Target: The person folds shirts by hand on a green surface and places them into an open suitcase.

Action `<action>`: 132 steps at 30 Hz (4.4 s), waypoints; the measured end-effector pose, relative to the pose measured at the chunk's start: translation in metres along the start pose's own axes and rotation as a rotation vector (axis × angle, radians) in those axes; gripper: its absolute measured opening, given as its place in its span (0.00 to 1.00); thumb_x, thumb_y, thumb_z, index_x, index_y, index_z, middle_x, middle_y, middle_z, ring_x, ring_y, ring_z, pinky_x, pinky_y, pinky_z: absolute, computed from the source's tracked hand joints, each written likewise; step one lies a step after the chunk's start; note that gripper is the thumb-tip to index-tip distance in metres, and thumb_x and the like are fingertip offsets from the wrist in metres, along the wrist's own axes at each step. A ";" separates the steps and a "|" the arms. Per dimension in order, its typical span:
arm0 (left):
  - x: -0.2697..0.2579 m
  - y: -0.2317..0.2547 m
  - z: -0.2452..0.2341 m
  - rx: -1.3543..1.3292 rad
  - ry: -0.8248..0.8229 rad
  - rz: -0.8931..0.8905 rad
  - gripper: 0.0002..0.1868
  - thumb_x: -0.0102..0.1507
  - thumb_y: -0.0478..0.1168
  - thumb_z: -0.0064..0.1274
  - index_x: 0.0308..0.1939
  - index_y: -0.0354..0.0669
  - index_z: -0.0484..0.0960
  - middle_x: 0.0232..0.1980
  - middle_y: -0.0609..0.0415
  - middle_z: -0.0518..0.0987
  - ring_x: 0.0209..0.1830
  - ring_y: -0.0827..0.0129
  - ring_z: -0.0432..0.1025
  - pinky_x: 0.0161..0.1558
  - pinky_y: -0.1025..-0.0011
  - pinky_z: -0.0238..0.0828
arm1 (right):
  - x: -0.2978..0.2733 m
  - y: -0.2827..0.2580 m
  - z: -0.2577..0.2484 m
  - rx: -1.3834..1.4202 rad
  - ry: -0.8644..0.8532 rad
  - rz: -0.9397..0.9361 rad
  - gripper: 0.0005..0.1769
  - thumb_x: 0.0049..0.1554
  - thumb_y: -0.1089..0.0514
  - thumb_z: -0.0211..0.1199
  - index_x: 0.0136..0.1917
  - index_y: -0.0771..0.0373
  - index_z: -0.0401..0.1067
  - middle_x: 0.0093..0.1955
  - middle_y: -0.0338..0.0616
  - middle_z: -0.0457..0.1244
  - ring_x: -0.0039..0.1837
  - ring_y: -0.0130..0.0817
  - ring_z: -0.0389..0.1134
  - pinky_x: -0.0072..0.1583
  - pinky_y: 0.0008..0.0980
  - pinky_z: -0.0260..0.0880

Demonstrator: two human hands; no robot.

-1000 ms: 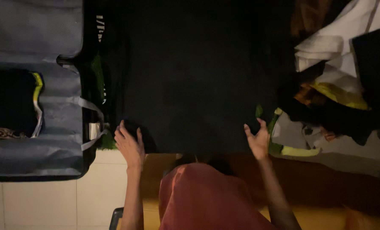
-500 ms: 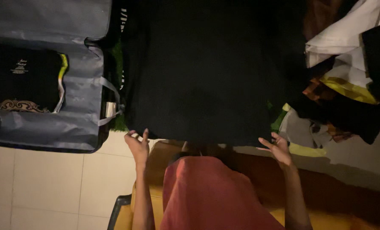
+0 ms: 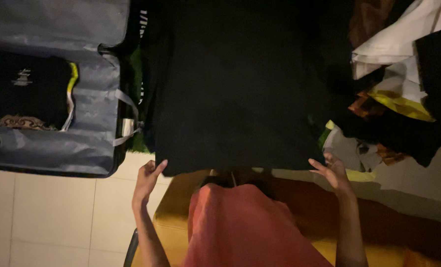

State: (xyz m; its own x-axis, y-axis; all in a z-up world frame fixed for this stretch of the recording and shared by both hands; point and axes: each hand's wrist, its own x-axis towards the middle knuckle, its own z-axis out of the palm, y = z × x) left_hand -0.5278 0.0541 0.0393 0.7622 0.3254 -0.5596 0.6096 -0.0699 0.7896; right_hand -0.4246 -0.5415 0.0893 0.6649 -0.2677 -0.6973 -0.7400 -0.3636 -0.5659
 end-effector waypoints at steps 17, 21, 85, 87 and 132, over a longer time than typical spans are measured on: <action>0.091 0.164 0.008 -0.317 0.009 0.175 0.17 0.71 0.37 0.52 0.64 0.40 0.78 0.31 0.61 0.72 0.28 0.78 0.68 0.34 0.77 0.72 | 0.073 -0.125 0.000 0.668 -0.101 -0.424 0.07 0.66 0.61 0.61 0.50 0.69 0.73 0.65 0.58 0.65 0.66 0.56 0.68 0.66 0.59 0.70; 0.174 0.183 0.034 -0.473 0.079 0.297 0.16 0.71 0.39 0.50 0.64 0.43 0.75 0.40 0.60 0.78 0.35 0.78 0.76 0.40 0.76 0.77 | 0.110 -0.175 0.014 0.747 -0.176 -0.551 0.19 0.65 0.60 0.58 0.67 0.70 0.67 0.67 0.60 0.64 0.70 0.54 0.69 0.69 0.53 0.68; 0.096 0.102 0.028 0.562 0.307 0.181 0.23 0.62 0.45 0.60 0.57 0.36 0.78 0.47 0.39 0.83 0.47 0.46 0.78 0.49 0.55 0.72 | 0.133 -0.049 0.021 0.006 0.150 -0.437 0.16 0.63 0.57 0.66 0.60 0.70 0.75 0.48 0.45 0.70 0.42 0.31 0.70 0.44 0.32 0.70; 0.096 0.122 0.037 0.644 0.373 0.305 0.24 0.63 0.46 0.58 0.59 0.36 0.75 0.56 0.36 0.80 0.55 0.39 0.74 0.53 0.49 0.69 | 0.140 -0.047 0.019 -0.068 0.250 -0.563 0.15 0.64 0.58 0.66 0.59 0.71 0.76 0.49 0.46 0.70 0.44 0.31 0.69 0.47 0.31 0.71; 0.257 0.357 -0.081 0.734 0.405 0.761 0.15 0.65 0.30 0.60 0.55 0.36 0.78 0.52 0.43 0.83 0.51 0.51 0.79 0.51 0.54 0.74 | 0.173 -0.136 -0.002 -0.175 0.549 -0.745 0.06 0.64 0.63 0.62 0.52 0.69 0.70 0.42 0.52 0.66 0.45 0.42 0.70 0.50 0.40 0.69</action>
State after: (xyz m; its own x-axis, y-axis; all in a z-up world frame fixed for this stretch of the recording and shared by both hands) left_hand -0.1320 0.1894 0.1984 0.9444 0.2337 0.2312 0.0995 -0.8735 0.4765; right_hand -0.2089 -0.5401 0.0460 0.9488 -0.2792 0.1477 -0.1087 -0.7277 -0.6773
